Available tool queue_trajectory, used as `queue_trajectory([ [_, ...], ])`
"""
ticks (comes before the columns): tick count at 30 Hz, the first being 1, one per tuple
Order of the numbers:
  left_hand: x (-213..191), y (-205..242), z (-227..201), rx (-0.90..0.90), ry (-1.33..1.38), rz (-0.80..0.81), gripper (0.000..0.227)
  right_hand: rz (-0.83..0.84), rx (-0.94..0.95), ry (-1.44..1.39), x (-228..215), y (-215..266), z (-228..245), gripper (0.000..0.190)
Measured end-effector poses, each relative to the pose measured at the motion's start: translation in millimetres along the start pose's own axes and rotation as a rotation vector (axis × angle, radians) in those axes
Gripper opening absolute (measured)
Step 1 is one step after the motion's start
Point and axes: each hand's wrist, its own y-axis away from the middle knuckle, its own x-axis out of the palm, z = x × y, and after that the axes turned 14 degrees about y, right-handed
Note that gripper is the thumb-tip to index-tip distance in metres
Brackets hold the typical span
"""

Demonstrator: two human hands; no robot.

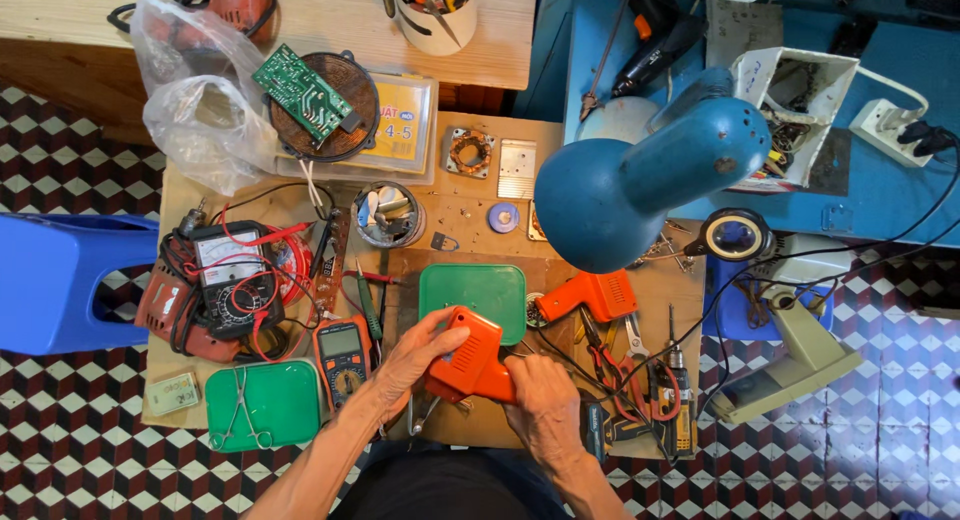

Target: The person disassembles an orange heat gun using a screwdriver, removes screws, and opens the casing to access the internal components. They manipulate the internal parts and wires while the device remains open on the workbench.

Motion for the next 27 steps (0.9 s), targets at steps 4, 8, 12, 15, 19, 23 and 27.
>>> queue_trajectory([
  [4, -9, 0, 18, 0.013, -0.035, -0.004, 0.084, 0.229, 0.112, -0.267, 3, 21, 0, 0.058],
  [8, -23, -2, 28, -0.025, -0.065, -0.004, 0.088, 0.377, 0.353, -0.585, 13, 40, -32, 0.043],
  [12, -33, -4, 34, -0.072, -0.095, -0.047, 0.09, 0.218, 0.517, -0.112, 69, 43, -56, 0.02],
  [15, -33, -4, 34, -0.05, -0.11, -0.051, 0.092, 0.335, 0.427, 0.172, 118, 39, -80, 0.019],
  [19, -26, -8, 30, -0.048, -0.109, -0.029, 0.091, 0.414, 0.226, 0.434, 166, 35, -102, 0.018],
  [23, -18, -12, 23, -0.03, -0.112, -0.032, 0.085, 0.407, 0.148, 0.425, 148, 35, -111, 0.016],
  [27, -10, -21, 14, 0.027, -0.094, 0.023, 0.081, 0.508, 0.308, 0.273, 61, 40, -102, 0.02],
])
